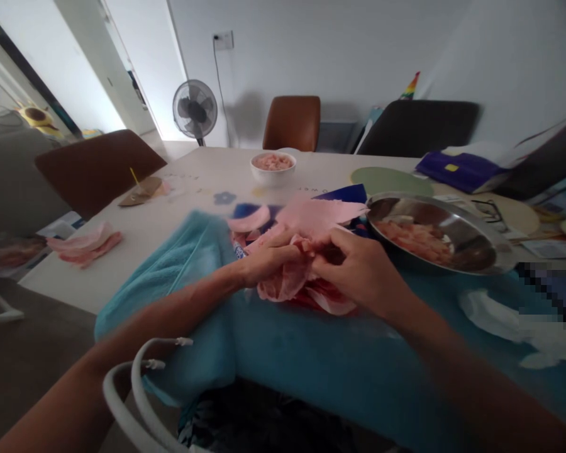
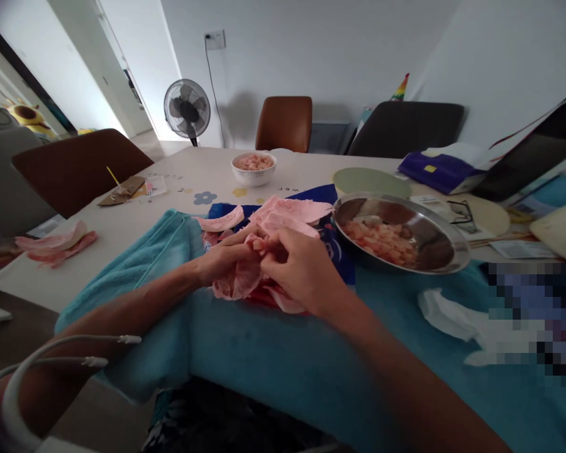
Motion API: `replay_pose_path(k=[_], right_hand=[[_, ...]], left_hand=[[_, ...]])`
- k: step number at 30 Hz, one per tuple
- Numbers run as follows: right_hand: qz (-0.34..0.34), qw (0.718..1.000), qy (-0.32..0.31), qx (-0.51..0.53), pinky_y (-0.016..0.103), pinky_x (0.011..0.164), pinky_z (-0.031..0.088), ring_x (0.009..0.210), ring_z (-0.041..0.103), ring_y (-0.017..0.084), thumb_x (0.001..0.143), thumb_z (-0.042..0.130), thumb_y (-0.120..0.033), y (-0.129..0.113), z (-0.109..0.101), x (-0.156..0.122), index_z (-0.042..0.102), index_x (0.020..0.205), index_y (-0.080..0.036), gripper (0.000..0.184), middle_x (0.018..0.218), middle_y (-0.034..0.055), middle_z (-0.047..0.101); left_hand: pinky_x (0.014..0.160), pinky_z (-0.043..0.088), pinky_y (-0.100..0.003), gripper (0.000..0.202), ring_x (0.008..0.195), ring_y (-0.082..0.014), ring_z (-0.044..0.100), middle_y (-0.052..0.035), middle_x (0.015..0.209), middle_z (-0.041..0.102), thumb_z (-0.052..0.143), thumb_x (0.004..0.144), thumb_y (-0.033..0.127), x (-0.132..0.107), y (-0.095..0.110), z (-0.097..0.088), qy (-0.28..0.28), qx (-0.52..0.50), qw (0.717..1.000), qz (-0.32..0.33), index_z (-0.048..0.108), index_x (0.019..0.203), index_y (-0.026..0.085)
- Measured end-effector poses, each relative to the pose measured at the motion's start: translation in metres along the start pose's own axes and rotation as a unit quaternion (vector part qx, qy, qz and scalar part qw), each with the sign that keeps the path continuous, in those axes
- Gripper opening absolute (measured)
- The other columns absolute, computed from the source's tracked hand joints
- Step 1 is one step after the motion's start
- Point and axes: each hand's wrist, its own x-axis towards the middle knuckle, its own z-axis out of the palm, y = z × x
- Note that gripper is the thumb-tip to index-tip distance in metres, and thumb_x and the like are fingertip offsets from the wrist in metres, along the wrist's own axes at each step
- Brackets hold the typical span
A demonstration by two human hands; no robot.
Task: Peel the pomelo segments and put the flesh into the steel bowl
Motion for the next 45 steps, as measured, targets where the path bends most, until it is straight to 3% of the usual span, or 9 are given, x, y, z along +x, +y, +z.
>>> replay_pose_path(k=[7,16,24,31,34,37,40,42,45], right_hand=[[0.08,0.989,-0.026,0.118,0.03,0.055,0.05,0.055,0.064,0.016,0.078,0.07,-0.031,0.002,-0.007,0.004,0.071,0.069,-0.025,0.011,0.063,-0.0005,0.071],[-0.025,0.999,-0.027,0.002,0.032,0.067,0.056,0.073,0.073,0.02,0.086,0.064,-0.027,0.007,-0.017,0.004,0.079,0.085,-0.026,0.015,0.081,0.0011,0.078],[-0.124,0.983,0.032,-0.133,0.036,0.072,0.052,0.079,0.069,0.023,0.088,0.054,-0.018,0.008,-0.007,0.001,0.064,0.076,-0.024,0.016,0.083,0.0053,0.074],[0.024,0.999,0.044,0.011,0.029,0.056,0.042,0.054,0.055,0.014,0.081,0.059,-0.015,0.005,-0.004,0.005,0.059,0.064,-0.023,0.018,0.058,-0.0013,0.061],[0.098,0.98,0.04,0.171,0.026,0.047,0.035,0.046,0.047,0.011,0.082,0.065,-0.026,0.005,-0.007,0.007,0.062,0.063,-0.022,0.019,0.052,-0.0029,0.056],[0.105,0.965,0.098,0.222,0.025,0.046,0.034,0.047,0.046,0.01,0.077,0.073,-0.031,0.015,-0.016,0.012,0.068,0.071,-0.02,0.014,0.056,-0.003,0.058],[0.086,0.96,0.224,0.142,0.027,0.052,0.04,0.05,0.049,0.011,0.076,0.071,-0.023,0.036,-0.038,0.024,0.071,0.081,-0.019,0.007,0.059,-0.0027,0.059],[0.088,0.933,0.346,-0.046,0.03,0.064,0.046,0.062,0.059,0.015,0.074,0.069,-0.017,0.052,-0.059,0.034,0.074,0.085,-0.017,0.012,0.071,0.0023,0.068],[0.187,0.89,0.305,-0.283,0.038,0.085,0.049,0.096,0.069,0.026,0.076,0.064,-0.013,0.07,-0.086,0.044,0.079,0.092,-0.013,0.022,0.098,0.0153,0.077]], left_hand=[[0.065,0.047,-0.02,0.006,0.064,-0.0094,0.054,0.0031,0.067,0.06,0.064,0.066,0.013,0.004,0.006,0.0,-0.013,-0.078,0.997,-0.024,0.063,0.071,0.017],[0.057,0.046,-0.018,0.009,0.059,-0.0094,0.054,0.0011,0.064,0.062,0.059,0.066,0.007,0.005,0.008,0.003,-0.011,-0.112,0.993,-0.04,0.061,0.067,0.016],[0.052,0.04,-0.019,0.01,0.055,-0.0076,0.048,0.0019,0.061,0.054,0.056,0.066,0.006,0.005,0.009,0.006,0.046,-0.103,0.992,-0.057,0.057,0.063,0.016],[0.054,0.04,-0.019,0.012,0.055,-0.0077,0.047,0.0024,0.06,0.053,0.056,0.068,0.005,0.006,0.006,0.002,0.041,-0.11,0.99,-0.077,0.057,0.066,0.017],[0.056,0.044,-0.021,0.008,0.055,-0.0086,0.049,0.0005,0.061,0.056,0.057,0.071,0.009,0.006,0.006,-0.001,0.017,-0.136,0.982,-0.131,0.06,0.067,0.016],[0.056,0.048,-0.023,0.004,0.054,-0.01,0.052,-0.0014,0.061,0.058,0.059,0.07,0.014,0.006,0.006,-0.003,-0.017,-0.162,0.973,-0.161,0.062,0.068,0.016],[0.053,0.049,-0.024,0.006,0.054,-0.0124,0.056,-0.0041,0.062,0.062,0.06,0.07,0.019,0.006,0.006,-0.003,-0.052,-0.162,0.972,-0.162,0.064,0.069,0.015],[0.052,0.049,-0.023,0.005,0.054,-0.0126,0.057,-0.0036,0.062,0.062,0.062,0.07,0.02,0.007,0.005,-0.003,-0.051,-0.144,0.977,-0.149,0.063,0.068,0.015],[0.054,0.048,-0.02,0.006,0.055,-0.01,0.058,0.0003,0.061,0.061,0.065,0.072,0.016,0.006,0.003,-0.003,-0.001,-0.113,0.987,-0.117,0.061,0.068,0.016]])
